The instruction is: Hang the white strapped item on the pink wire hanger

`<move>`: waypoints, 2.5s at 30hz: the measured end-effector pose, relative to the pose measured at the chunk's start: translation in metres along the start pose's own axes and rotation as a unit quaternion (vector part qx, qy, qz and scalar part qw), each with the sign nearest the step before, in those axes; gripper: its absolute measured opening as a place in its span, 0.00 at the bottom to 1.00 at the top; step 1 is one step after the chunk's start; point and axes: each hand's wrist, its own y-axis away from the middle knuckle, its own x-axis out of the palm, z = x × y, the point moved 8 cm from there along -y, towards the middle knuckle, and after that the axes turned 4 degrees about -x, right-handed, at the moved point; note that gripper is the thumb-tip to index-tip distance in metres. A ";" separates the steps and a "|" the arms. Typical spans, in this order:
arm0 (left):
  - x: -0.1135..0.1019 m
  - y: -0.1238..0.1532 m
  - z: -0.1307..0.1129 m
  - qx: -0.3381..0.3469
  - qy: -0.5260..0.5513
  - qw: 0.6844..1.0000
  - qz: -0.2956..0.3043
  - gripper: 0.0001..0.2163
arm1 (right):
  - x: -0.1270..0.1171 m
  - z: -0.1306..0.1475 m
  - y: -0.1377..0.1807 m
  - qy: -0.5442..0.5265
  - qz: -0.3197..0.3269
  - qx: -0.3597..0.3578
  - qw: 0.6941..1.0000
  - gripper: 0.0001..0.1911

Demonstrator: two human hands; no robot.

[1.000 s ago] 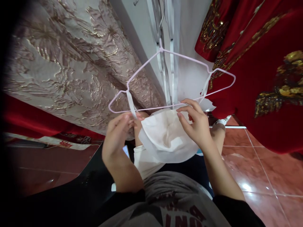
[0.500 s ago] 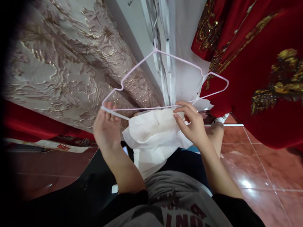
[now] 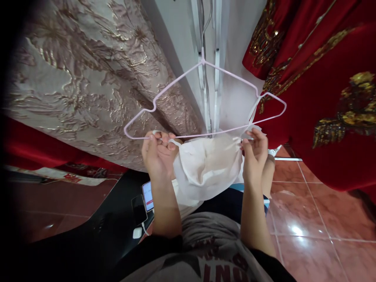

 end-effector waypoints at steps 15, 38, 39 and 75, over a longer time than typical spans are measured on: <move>-0.001 -0.002 -0.006 0.021 -0.025 0.999 -0.010 0.23 | 0.018 0.002 0.001 -0.033 0.058 0.050 0.997 0.14; -0.005 -0.008 -0.011 0.011 -0.022 1.000 -0.016 0.23 | -0.034 0.064 -0.088 0.039 -0.170 -0.278 0.945 0.14; -0.005 -0.008 -0.009 0.008 -0.021 1.000 -0.014 0.23 | -0.038 0.067 -0.078 0.030 -0.208 -0.289 0.934 0.07; 0.041 -0.065 -0.084 0.109 -0.331 0.911 0.222 0.17 | 0.049 0.071 -0.001 0.068 0.216 -0.167 0.960 0.19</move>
